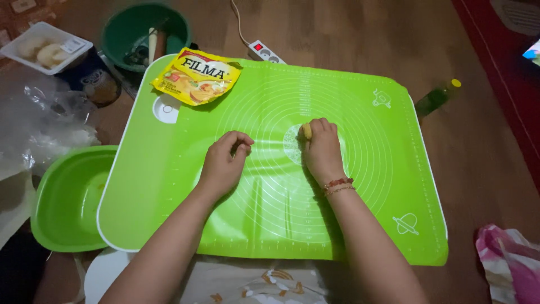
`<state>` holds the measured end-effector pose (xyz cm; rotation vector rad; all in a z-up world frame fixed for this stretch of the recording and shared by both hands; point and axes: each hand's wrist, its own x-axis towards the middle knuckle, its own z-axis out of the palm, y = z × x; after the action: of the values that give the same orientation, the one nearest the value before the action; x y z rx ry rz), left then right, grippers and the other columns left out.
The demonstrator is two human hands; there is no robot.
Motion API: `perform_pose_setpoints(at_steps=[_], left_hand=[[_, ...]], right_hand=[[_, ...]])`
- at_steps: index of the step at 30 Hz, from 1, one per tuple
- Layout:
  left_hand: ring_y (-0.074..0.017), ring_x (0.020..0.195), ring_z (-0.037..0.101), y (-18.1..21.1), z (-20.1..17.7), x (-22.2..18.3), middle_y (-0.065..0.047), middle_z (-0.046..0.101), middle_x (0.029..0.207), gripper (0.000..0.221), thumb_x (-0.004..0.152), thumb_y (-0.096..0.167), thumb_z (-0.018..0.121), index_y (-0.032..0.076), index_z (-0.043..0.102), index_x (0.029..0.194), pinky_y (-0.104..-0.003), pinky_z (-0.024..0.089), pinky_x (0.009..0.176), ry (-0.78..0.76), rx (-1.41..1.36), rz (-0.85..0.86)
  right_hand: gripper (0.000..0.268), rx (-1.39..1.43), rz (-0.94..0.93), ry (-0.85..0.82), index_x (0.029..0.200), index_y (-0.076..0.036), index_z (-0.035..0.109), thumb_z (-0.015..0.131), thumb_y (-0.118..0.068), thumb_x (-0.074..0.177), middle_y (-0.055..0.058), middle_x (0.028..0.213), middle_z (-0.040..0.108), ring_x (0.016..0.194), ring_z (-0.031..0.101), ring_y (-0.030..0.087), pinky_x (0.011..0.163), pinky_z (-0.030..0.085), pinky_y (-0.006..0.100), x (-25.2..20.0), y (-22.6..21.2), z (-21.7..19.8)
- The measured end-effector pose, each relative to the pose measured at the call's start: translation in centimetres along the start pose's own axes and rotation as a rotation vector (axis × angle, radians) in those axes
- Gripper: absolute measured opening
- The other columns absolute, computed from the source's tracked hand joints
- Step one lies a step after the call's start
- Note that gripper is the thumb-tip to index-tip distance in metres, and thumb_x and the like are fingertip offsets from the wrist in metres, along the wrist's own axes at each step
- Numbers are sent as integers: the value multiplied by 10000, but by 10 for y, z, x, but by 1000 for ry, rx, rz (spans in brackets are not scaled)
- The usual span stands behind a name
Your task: Kneading and shaping a small piece of dough on a silicone mat.
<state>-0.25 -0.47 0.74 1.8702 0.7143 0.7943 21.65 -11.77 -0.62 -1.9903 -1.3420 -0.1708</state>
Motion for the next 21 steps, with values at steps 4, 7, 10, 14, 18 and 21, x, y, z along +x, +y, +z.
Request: perform_pose_setpoints(at_steps=[4, 7, 10, 14, 18, 21], left_hand=[[-177, 857, 709, 1, 0, 0, -86, 715, 944, 118, 959, 55, 580, 27, 673, 1026, -302, 552, 773, -9, 6, -4], [-187, 859, 717, 10, -1, 2, -89, 721, 953, 123, 952, 61, 584, 31, 680, 1023, -311, 549, 740, -15, 60, -8], [-205, 870, 715, 16, -1, 0, -94, 723, 971, 125, 950, 75, 589, 47, 690, 1019, -332, 542, 714, -29, 143, -9], [-222, 865, 709, 15, 3, 0, -87, 726, 969, 121, 947, 86, 602, 65, 690, 1028, -361, 515, 784, -33, 226, 33], [-229, 854, 703, 16, 5, 0, -59, 734, 954, 120, 947, 97, 618, 80, 678, 1050, -383, 467, 881, -27, 309, 98], [-224, 839, 699, 19, 7, -1, -46, 735, 955, 115, 953, 109, 622, 88, 673, 1053, -380, 459, 881, -43, 330, 78]], right_hand=[[76, -11, 70, -56, 1021, -29, 627, 615, -31, 946, 206, 1031, 627, 1020, 573, 409, 917, 488, 485, 1, 1, -10], [719, -85, 400, -373, 1653, -139, 295, 565, -156, 987, 227, 1107, 635, 1032, 625, 381, 956, 499, 469, 6, -60, -61], [897, -393, 350, -788, 1649, -346, 163, 638, -522, 909, 218, 1648, 219, 1381, 364, 401, 1105, 341, 516, 5, -83, -77], [898, -501, -132, -432, 1593, -275, 267, 465, -782, 879, 114, 1669, 121, 1529, 161, 357, 1185, 66, 619, -18, -34, -45], [935, -560, -163, -562, 1568, -301, 282, 297, -889, 841, 62, 1707, 104, 1539, 59, 272, 1175, -54, 637, 6, -27, -29], [896, -548, -108, -626, 1574, -305, 269, 271, -859, 869, 64, 1688, 117, 1527, 68, 290, 1166, -17, 655, 19, -22, -17]])
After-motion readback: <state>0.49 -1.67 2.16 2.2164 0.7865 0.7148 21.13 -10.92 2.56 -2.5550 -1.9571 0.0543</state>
